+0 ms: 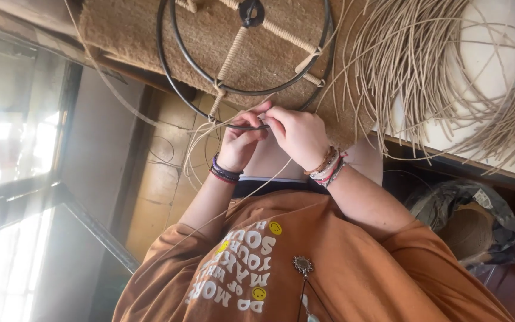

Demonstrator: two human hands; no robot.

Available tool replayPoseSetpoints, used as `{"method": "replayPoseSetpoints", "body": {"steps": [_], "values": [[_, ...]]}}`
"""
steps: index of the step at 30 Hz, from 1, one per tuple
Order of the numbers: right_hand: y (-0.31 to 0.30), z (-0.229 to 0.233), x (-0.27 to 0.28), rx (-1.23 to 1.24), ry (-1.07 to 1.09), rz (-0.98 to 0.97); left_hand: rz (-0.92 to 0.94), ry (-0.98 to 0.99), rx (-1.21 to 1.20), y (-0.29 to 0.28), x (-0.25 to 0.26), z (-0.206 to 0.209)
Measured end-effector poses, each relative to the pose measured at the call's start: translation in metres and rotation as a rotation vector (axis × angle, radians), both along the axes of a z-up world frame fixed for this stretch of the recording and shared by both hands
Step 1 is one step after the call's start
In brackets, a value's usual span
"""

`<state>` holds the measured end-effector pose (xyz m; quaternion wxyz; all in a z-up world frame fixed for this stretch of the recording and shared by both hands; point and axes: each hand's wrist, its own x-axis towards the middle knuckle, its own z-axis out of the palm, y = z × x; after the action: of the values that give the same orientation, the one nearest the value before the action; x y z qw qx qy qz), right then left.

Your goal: Weaving rattan strands around a circular metal frame to create a furniture component, using a glue gun for assembly.

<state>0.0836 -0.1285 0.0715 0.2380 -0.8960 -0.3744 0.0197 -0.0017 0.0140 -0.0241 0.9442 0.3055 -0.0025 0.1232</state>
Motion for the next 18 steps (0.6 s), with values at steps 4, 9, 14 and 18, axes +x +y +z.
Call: {"method": "replayPoseSetpoints", "body": {"steps": [4, 9, 14, 18], "values": [[-0.009, 0.01, -0.019, 0.164, 0.137, 0.001, 0.072, 0.121, -0.007, -0.007, -0.018, -0.013], [-0.043, -0.005, -0.049, 0.793, 1.003, -0.264, 0.146, 0.362, -0.009, -0.027, -0.049, -0.051], [-0.05, -0.025, -0.044, 0.751, 1.252, -0.201, 0.126, 0.306, 0.499, -0.046, -0.065, 0.005], [-0.05, 0.006, -0.02, 0.351, 0.66, 0.203, 0.475, -0.333, 1.459, -0.024, -0.048, 0.072]]}}
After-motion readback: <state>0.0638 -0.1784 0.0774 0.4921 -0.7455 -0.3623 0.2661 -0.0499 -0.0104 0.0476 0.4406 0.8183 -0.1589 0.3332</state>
